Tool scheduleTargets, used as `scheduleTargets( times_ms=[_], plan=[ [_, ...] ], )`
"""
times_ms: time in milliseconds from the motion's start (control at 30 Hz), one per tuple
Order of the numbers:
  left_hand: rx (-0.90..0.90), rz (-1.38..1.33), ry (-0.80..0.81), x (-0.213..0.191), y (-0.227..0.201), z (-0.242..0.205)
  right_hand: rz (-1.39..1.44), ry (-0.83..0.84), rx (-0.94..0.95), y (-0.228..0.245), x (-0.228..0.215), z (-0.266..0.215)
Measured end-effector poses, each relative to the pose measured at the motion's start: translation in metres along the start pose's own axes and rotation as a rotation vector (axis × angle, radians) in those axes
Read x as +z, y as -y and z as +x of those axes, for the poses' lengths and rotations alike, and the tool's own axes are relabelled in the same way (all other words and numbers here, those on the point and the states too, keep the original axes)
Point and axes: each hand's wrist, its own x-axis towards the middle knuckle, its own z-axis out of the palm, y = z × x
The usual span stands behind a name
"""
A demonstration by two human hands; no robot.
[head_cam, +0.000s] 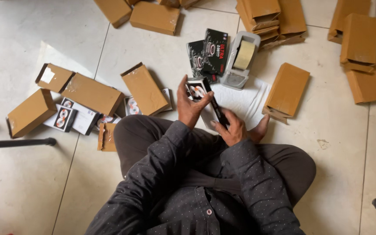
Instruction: The person sits on the floor and packs smart watches into small cardboard boxes. They open the watch packaging, place the watch and strap into a cardboard box, close the flaps, and seal the box with tape. The process is repeated for multiple watches.
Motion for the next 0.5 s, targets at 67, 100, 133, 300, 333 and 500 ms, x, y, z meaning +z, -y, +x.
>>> scheduleTargets(
  times_ms=[67,100,133,300,333,500],
  plan=[
    [-0.106,-0.055,0.03,0.004,0.01,-0.006,-0.038,0.002,0.245,0.007,0.007,-0.006],
    [-0.154,-0.122,0.046,0.004,0.017,-0.01,-0.062,0.001,0.373,0.007,0.009,-0.009],
    [-0.203,-0.189,0.062,0.003,0.025,-0.014,0.092,-0.037,0.361,0.003,0.011,-0.009],
    [-0.344,-0.478,0.288,-0.009,0.061,-0.022,0.556,-0.261,0.572,-0.025,0.022,0.003],
    [-0.337,-0.499,0.321,-0.009,0.066,-0.023,0.57,-0.25,0.508,-0.03,0.023,0.003],
    [-0.447,-0.412,0.301,-0.014,0.078,-0.027,0.686,-0.176,0.442,-0.046,0.031,0.001]
  ],
)
